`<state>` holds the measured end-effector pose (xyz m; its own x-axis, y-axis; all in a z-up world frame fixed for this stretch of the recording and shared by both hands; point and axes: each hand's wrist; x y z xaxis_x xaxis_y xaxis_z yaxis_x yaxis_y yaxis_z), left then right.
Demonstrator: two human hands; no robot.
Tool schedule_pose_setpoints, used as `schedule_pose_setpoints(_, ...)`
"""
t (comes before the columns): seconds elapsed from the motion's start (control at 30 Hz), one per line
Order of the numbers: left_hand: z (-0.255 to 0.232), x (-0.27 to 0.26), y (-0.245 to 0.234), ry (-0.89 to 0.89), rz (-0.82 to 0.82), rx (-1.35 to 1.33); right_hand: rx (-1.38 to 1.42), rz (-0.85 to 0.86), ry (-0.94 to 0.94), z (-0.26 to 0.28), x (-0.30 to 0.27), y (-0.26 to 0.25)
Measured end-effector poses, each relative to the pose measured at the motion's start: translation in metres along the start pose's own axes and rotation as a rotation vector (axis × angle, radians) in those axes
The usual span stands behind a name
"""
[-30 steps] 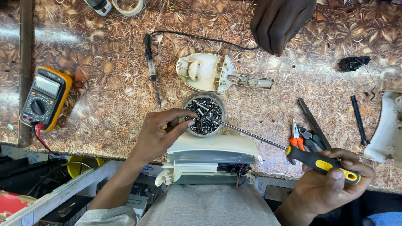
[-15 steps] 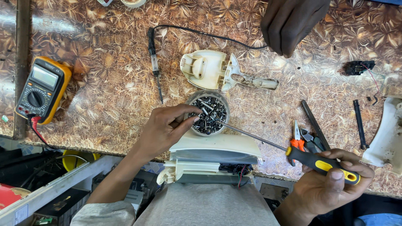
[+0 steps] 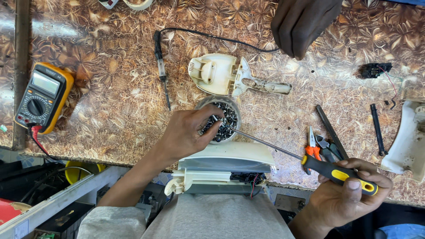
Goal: The person selects a screw from a container and uses a screwdriver to tighten it into a disassembled white plastic appliance housing. They continue to adjust internal components and wires within the housing while working at a cluttered workbench.
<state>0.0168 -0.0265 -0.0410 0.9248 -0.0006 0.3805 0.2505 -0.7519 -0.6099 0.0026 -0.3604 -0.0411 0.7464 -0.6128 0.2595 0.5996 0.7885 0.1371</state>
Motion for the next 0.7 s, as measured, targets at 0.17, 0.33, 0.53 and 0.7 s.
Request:
schedule_pose_setpoints(0.17,-0.003,0.001,-0.001,-0.003,-0.08,-0.076,0.011,0.011,0.018,0.0,-0.001,-0.001)
schedule_pose_setpoints(0.33,-0.002,0.001,-0.005,0.025,-0.155,-0.089,-0.006,0.017,0.013,0.001,0.0,0.0)
schedule_pose_setpoints(0.53,-0.001,0.003,-0.01,0.03,-0.179,-0.061,-0.018,0.049,0.024,0.0,0.003,0.003)
schedule_pose_setpoints(0.7,0.001,0.001,-0.013,0.008,-0.16,-0.083,0.012,0.063,-0.001,0.005,0.01,0.01)
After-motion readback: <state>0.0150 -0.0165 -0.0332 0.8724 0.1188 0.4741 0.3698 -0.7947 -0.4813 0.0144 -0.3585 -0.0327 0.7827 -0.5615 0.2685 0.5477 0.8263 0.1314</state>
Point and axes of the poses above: each hand's wrist, its own x-axis towards the middle knuckle, its own y-axis out of the palm, z = x × y, and after that the axes turned 13 degrees about -z, right-handed
